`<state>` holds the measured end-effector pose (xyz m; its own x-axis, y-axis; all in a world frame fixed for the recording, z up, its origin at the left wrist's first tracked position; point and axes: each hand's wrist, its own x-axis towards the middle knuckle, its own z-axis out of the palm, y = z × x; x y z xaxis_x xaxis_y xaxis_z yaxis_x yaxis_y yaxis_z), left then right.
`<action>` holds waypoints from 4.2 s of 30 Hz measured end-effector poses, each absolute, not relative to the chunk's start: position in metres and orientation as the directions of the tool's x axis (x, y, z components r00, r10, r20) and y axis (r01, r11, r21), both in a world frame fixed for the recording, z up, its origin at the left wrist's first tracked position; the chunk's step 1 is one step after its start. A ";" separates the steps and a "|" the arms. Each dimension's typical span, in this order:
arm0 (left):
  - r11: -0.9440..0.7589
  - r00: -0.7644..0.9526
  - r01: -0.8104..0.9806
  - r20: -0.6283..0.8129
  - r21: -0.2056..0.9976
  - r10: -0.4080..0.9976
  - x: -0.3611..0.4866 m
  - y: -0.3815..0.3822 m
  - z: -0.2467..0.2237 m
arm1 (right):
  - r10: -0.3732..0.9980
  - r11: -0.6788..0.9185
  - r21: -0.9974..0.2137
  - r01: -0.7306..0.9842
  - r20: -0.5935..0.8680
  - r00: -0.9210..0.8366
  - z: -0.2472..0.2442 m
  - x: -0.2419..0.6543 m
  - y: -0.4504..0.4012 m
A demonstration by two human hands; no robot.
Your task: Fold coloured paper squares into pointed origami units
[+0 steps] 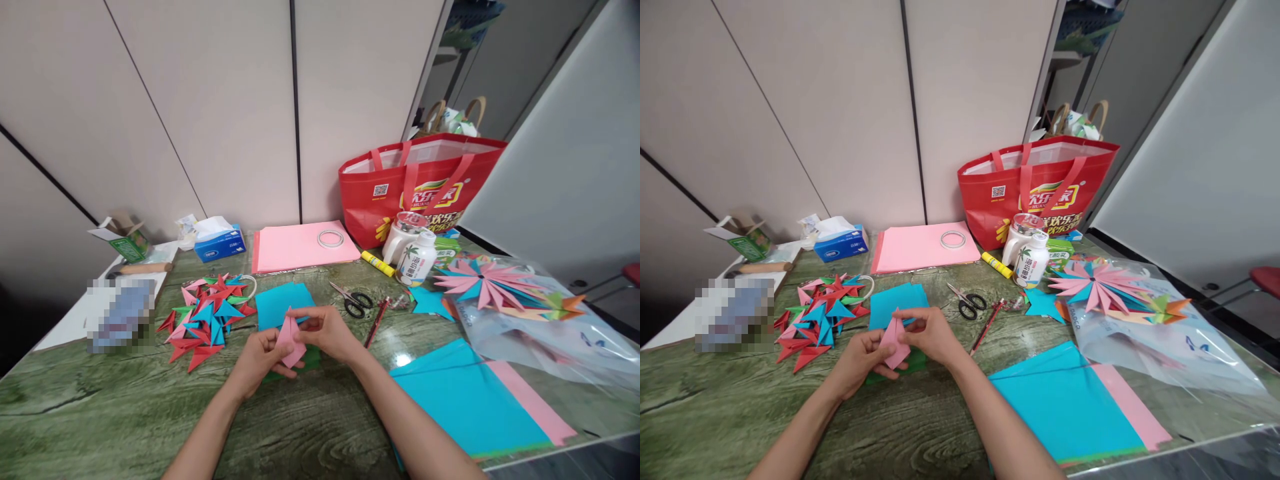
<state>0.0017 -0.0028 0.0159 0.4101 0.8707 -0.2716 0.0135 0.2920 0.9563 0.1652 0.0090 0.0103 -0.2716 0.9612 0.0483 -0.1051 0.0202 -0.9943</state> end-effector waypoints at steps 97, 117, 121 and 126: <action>0.153 0.387 -0.082 -0.110 0.985 0.916 0.014 -0.018 0.018 | 0.976 0.144 -0.981 -0.127 0.162 -0.146 0.014 0.148 0.000; 0.195 0.441 -0.096 -0.134 0.976 0.888 0.017 -0.021 0.013 | 0.992 0.106 -0.978 -0.180 0.115 -0.042 0.015 0.145 0.003; 0.233 0.472 -0.076 -0.171 0.969 0.865 0.019 -0.022 0.013 | 0.981 0.194 -0.979 0.061 0.195 0.016 0.015 0.144 0.002; 0.227 0.524 -0.046 -0.170 0.973 0.835 0.022 -0.022 0.014 | 0.966 0.217 -0.951 0.221 0.242 0.089 0.012 0.141 -0.002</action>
<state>0.0223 -0.0224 0.0135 0.5240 0.8346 -0.1699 -0.0458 0.2268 0.9729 0.1413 -0.0017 0.0120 0.0894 0.9663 0.2416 0.2210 0.2172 -0.9508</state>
